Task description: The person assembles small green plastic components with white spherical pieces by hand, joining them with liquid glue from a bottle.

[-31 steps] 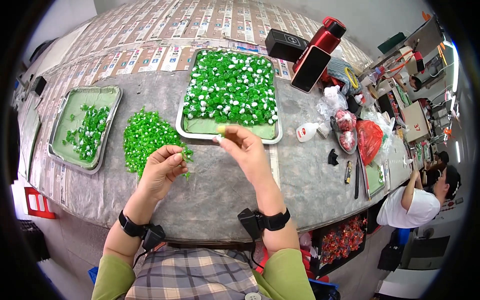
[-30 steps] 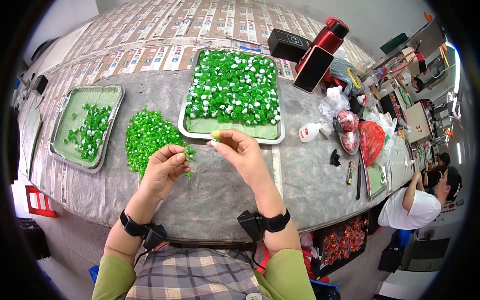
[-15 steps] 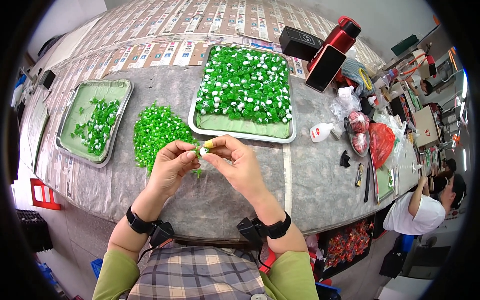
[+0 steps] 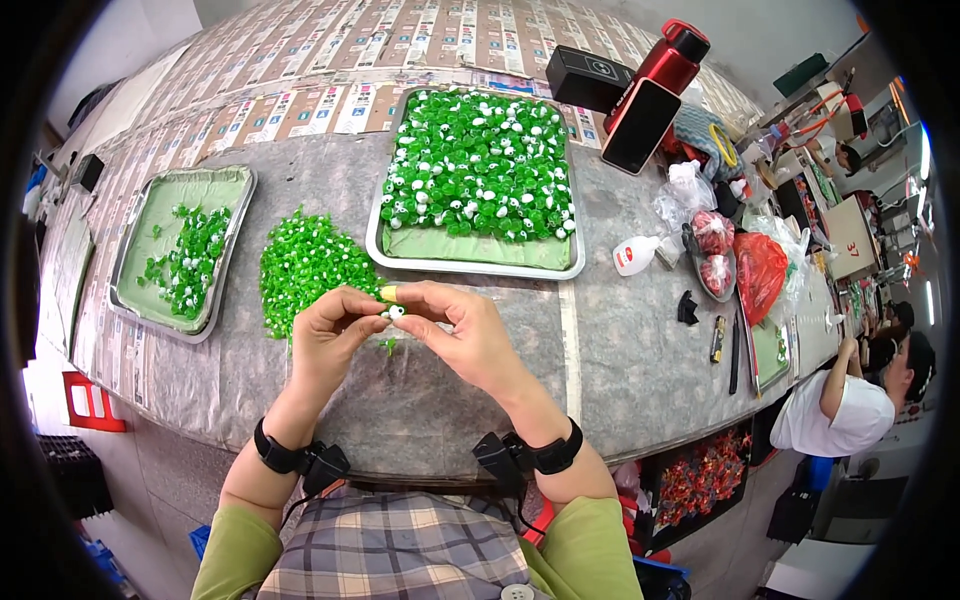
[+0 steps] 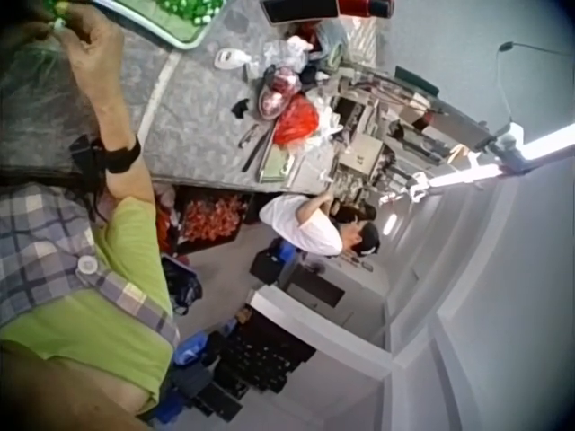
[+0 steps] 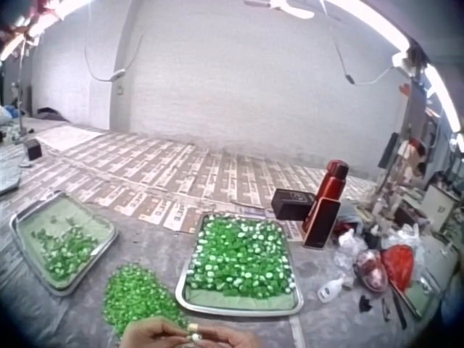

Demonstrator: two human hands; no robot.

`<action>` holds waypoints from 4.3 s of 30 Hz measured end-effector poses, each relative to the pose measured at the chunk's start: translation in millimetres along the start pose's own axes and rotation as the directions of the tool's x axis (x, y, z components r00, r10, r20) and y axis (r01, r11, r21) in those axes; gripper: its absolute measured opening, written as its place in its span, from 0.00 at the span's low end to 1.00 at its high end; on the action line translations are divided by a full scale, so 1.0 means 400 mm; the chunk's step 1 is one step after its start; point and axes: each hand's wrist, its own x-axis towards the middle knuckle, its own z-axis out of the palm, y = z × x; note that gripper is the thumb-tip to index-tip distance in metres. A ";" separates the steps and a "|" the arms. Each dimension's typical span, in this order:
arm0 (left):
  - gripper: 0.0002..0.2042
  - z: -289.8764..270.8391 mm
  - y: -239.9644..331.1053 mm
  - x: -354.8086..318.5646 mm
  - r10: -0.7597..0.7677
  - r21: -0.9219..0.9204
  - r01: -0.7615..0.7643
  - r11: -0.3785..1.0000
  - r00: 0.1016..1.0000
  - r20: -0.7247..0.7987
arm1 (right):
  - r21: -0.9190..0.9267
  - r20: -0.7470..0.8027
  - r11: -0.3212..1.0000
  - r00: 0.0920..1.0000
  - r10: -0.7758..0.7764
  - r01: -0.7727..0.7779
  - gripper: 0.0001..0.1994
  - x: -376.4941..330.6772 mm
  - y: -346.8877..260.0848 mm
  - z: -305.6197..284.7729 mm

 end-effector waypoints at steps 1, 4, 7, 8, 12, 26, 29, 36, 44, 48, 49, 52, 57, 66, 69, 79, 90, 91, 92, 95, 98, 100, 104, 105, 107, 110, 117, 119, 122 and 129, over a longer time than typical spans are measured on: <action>0.06 -0.001 0.002 0.001 0.100 0.135 -0.101 0.986 0.995 0.018 | 0.000 -0.002 1.000 1.000 0.001 -0.001 0.12 0.000 0.000 -0.002; 0.06 -0.002 0.014 0.003 0.156 0.247 -0.164 0.955 0.986 0.052 | 0.005 0.015 1.000 1.000 0.027 -0.027 0.11 0.002 0.001 -0.005; 0.05 -0.002 0.015 0.003 0.236 0.320 -0.242 0.916 0.970 0.059 | 0.078 0.025 0.996 0.999 0.040 -0.042 0.10 0.006 0.007 -0.002; 0.05 -0.002 0.017 0.003 0.235 0.321 -0.241 0.916 0.970 0.056 | 0.098 0.026 0.994 0.999 0.046 -0.048 0.10 0.009 0.015 -0.001; 0.04 -0.003 0.013 0.004 0.085 0.220 -0.082 0.972 0.996 -0.005 | 0.172 0.011 0.982 0.997 0.083 -0.083 0.11 0.016 0.010 0.003; 0.14 -0.216 0.007 0.068 -0.227 -0.890 -0.223 0.397 0.916 -0.331 | -0.835 0.001 0.537 0.975 -0.223 0.124 0.07 0.051 0.084 0.020; 0.13 -0.137 0.027 0.053 -0.246 -0.797 -0.016 0.603 0.947 -0.205 | -0.836 0.020 0.529 0.970 -0.241 0.149 0.07 0.055 0.095 0.023; 0.12 -0.020 0.002 0.019 -0.239 -0.160 0.267 0.950 0.956 0.170 | -0.719 -0.050 0.649 0.912 -0.407 0.250 0.06 0.029 0.013 0.019; 0.08 -0.032 -0.002 0.009 -0.331 -0.329 0.318 0.889 0.943 0.018 | -0.726 -0.315 0.640 0.705 -0.635 0.252 0.05 0.033 -0.001 -0.074; 0.10 -0.030 0.010 0.017 -0.369 -0.444 0.350 0.825 0.928 0.045 | -0.825 -0.564 0.540 0.201 -0.801 -0.166 0.15 -0.014 0.012 -0.297; 0.11 -0.032 0.007 0.017 -0.373 -0.451 0.357 0.818 0.926 0.056 | -0.789 -0.611 0.576 0.188 -0.769 -0.214 0.18 -0.026 0.027 -0.331; 0.11 -0.025 0.009 0.019 -0.389 -0.486 0.380 0.787 0.917 0.086 | -0.644 -0.762 0.689 0.205 -0.614 -0.332 0.25 -0.065 0.109 -0.441; 0.12 -0.029 0.008 0.016 -0.399 -0.524 0.400 0.752 0.909 0.120 | -0.422 -0.817 0.862 0.530 -0.227 -0.282 0.21 -0.076 0.153 -0.499; 0.10 -0.037 0.009 0.015 -0.449 -0.589 0.483 0.648 0.867 0.218 | -0.297 -0.690 0.928 0.621 -0.370 0.223 0.16 -0.014 -0.057 -0.198; 0.08 -0.028 0.015 0.018 -0.426 -0.615 0.475 0.629 0.873 0.238 | -0.307 -0.631 0.883 0.619 -0.468 0.355 0.19 -0.024 -0.066 -0.143; 0.06 -0.028 0.001 0.013 -0.436 -0.617 0.484 0.620 0.867 0.242 | -0.302 -0.424 0.846 0.733 -0.532 0.440 0.19 -0.040 -0.079 -0.029; 0.05 -0.027 0.004 0.012 -0.429 -0.633 0.482 0.606 0.868 0.251 | -0.425 -0.399 0.827 0.743 -0.537 0.369 0.17 -0.043 -0.074 -0.008; 0.05 -0.028 0.004 0.012 -0.430 -0.632 0.484 0.605 0.867 0.252 | -0.426 -0.399 0.826 0.743 -0.537 0.369 0.17 -0.042 -0.075 -0.008; 0.05 -0.028 0.004 0.012 -0.430 -0.632 0.484 0.605 0.867 0.253 | -0.453 -0.380 0.811 0.743 -0.551 0.370 0.17 -0.041 -0.077 -0.009; 0.05 -0.028 0.004 0.012 -0.429 -0.632 0.484 0.605 0.867 0.254 | -0.474 -0.365 0.797 0.741 -0.564 0.374 0.16 -0.039 -0.077 -0.008; 0.05 -0.029 0.002 0.012 -0.428 -0.632 0.483 0.606 0.868 0.254 | -0.473 -0.359 0.800 0.749 -0.557 0.369 0.16 -0.037 -0.074 -0.008; 0.05 -0.029 0.001 0.012 -0.431 -0.624 0.490 0.609 0.865 0.258 | -0.478 -0.349 0.801 0.759 -0.550 0.361 0.16 -0.037 -0.074 -0.009; 0.06 -0.031 0.002 0.012 -0.434 -0.625 0.495 0.603 0.861 0.263 | -0.420 -0.413 0.812 0.712 -0.568 0.404 0.16 -0.038 -0.075 -0.015; 0.06 -0.031 0.001 0.012 -0.435 -0.623 0.498 0.603 0.860 0.266 | -0.407 -0.425 0.823 0.715 -0.555 0.397 0.17 -0.038 -0.074 -0.017; 0.06 -0.031 0.001 0.013 -0.436 -0.621 0.501 0.603 0.859 0.270 | -0.439 -0.403 0.802 0.709 -0.579 0.405 0.17 -0.035 -0.074 -0.019; 0.06 -0.029 0.002 0.012 -0.450 -0.598 0.508 0.621 0.855 0.259 | -0.482 -0.369 0.774 0.706 -0.604 0.410 0.17 -0.034 -0.072 -0.020; 0.06 -0.030 0.002 0.011 -0.430 -0.613 0.490 0.620 0.866 0.256 | -0.404 -0.435 0.814 0.695 -0.573 0.418 0.17 -0.038 -0.061 -0.018; 0.06 -0.027 0.004 0.011 -0.430 -0.600 0.478 0.641 0.872 0.234 | -0.415 -0.422 0.792 0.677 -0.603 0.447 0.16 -0.037 -0.061 -0.027; 0.06 -0.024 -0.002 0.011 -0.350 -0.549 0.359 0.755 0.928 0.125 | -0.438 -0.397 0.782 0.685 -0.611 0.444 0.16 -0.037 -0.063 -0.028; 0.06 -0.021 -0.002 0.012 -0.306 -0.550 0.289 0.783 0.950 0.063 | -0.438 -0.372 0.804 0.732 -0.570 0.403 0.15 -0.034 -0.065 -0.023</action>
